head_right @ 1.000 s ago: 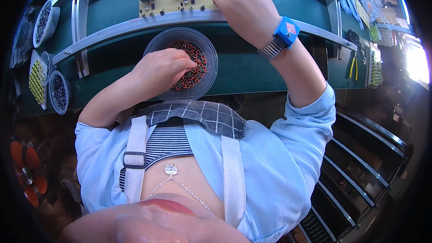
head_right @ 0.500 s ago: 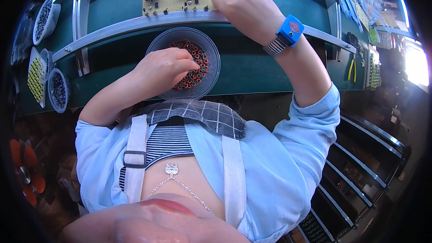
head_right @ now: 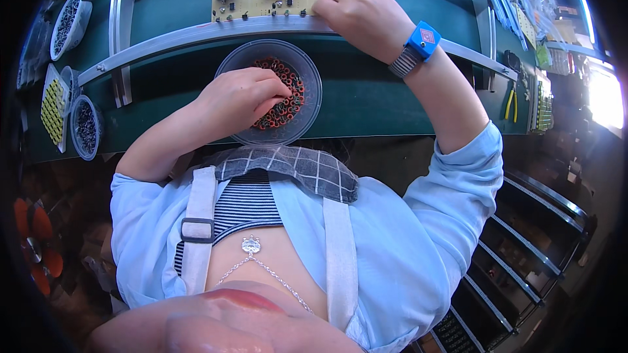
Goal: The person inserts electronic components, including coils, capacitors, and transformers, into circuit boards by hand, then retrieves a tray and places the assembled board onto it.
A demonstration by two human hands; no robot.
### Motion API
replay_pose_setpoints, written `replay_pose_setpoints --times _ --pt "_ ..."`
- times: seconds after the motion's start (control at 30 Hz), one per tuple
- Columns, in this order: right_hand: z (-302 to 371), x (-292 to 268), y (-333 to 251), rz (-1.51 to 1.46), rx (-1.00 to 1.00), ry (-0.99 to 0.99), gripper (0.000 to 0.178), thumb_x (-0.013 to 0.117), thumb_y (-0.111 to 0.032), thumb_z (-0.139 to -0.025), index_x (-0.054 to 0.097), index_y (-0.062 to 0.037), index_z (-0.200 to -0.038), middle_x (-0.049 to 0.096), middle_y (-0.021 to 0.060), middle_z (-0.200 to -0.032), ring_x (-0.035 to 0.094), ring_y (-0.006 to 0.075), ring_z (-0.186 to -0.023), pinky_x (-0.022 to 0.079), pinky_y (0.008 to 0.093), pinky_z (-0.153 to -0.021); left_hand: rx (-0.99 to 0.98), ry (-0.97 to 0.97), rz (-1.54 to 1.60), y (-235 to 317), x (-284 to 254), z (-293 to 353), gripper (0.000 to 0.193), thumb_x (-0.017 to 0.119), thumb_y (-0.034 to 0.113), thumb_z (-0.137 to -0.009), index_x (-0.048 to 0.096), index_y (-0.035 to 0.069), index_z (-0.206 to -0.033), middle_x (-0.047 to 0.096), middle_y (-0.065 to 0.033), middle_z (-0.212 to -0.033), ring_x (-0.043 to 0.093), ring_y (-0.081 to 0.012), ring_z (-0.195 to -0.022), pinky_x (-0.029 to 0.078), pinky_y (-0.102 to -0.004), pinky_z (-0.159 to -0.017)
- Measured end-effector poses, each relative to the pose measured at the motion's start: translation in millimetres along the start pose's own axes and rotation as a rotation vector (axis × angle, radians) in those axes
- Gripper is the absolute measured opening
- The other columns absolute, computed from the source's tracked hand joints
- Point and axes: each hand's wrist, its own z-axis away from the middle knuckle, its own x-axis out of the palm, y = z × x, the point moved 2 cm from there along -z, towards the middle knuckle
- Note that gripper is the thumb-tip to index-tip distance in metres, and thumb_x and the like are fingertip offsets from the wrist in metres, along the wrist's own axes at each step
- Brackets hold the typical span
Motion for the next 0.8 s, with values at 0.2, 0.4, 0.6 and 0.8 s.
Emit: replay_pose_setpoints --times 0.2,0.4,0.6,0.8 --pt "5.1 -1.7 -3.5 -0.068 0.066 0.023 0.024 0.065 -0.01 -0.079 0.063 -0.0074 -0.103 0.06 0.0085 -0.09 0.06 0.0275 -0.082 0.05 0.0345 -0.072 0.053 0.13 0.15 -1.8 -27.0 -3.3 0.014 0.065 0.003 -0.08 0.067 0.005 -0.094 0.065 -0.0072 -0.094 0.063 -0.021 -0.087 0.051 -0.0291 -0.074" --pt "-2.2 -3.4 -84.1 -0.385 0.006 -0.161 0.032 0.07 -0.019 -0.076 0.065 -0.0094 -0.106 0.062 0.0086 -0.089 0.061 0.0264 -0.084 0.048 0.0352 -0.075 -0.045 0.377 0.18 -32.1 -73.0 -19.1 0.014 0.066 0.005 -0.082 0.069 0.004 -0.096 0.065 -0.0059 -0.092 0.062 -0.0155 -0.083 0.048 -0.0237 -0.068" --pt "-12.1 38.3 -111.5 -0.374 -0.007 -0.388 0.017 0.065 -0.018 -0.079 0.065 -0.0085 -0.093 0.062 0.0079 -0.088 0.061 0.0267 -0.084 0.048 0.0364 -0.076 -0.074 0.325 -0.033 -52.8 -74.3 -39.1 0.014 0.068 0.008 -0.083 0.07 0.005 -0.096 0.065 -0.0073 -0.087 0.061 -0.0156 -0.078 0.047 -0.0242 -0.063" --pt "-8.9 39.9 -108.7 -0.483 -0.01 -0.378 0.02 0.062 -0.012 -0.077 0.064 -0.0046 -0.095 0.063 0.0112 -0.089 0.065 0.0263 -0.084 0.051 0.0362 -0.076 0.01 0.36 -0.262 -46.7 -72.0 -44.3 0.01 0.069 0.011 -0.082 0.07 0.005 -0.091 0.063 -0.0076 -0.079 0.058 -0.0176 -0.072 0.045 -0.0263 -0.06"
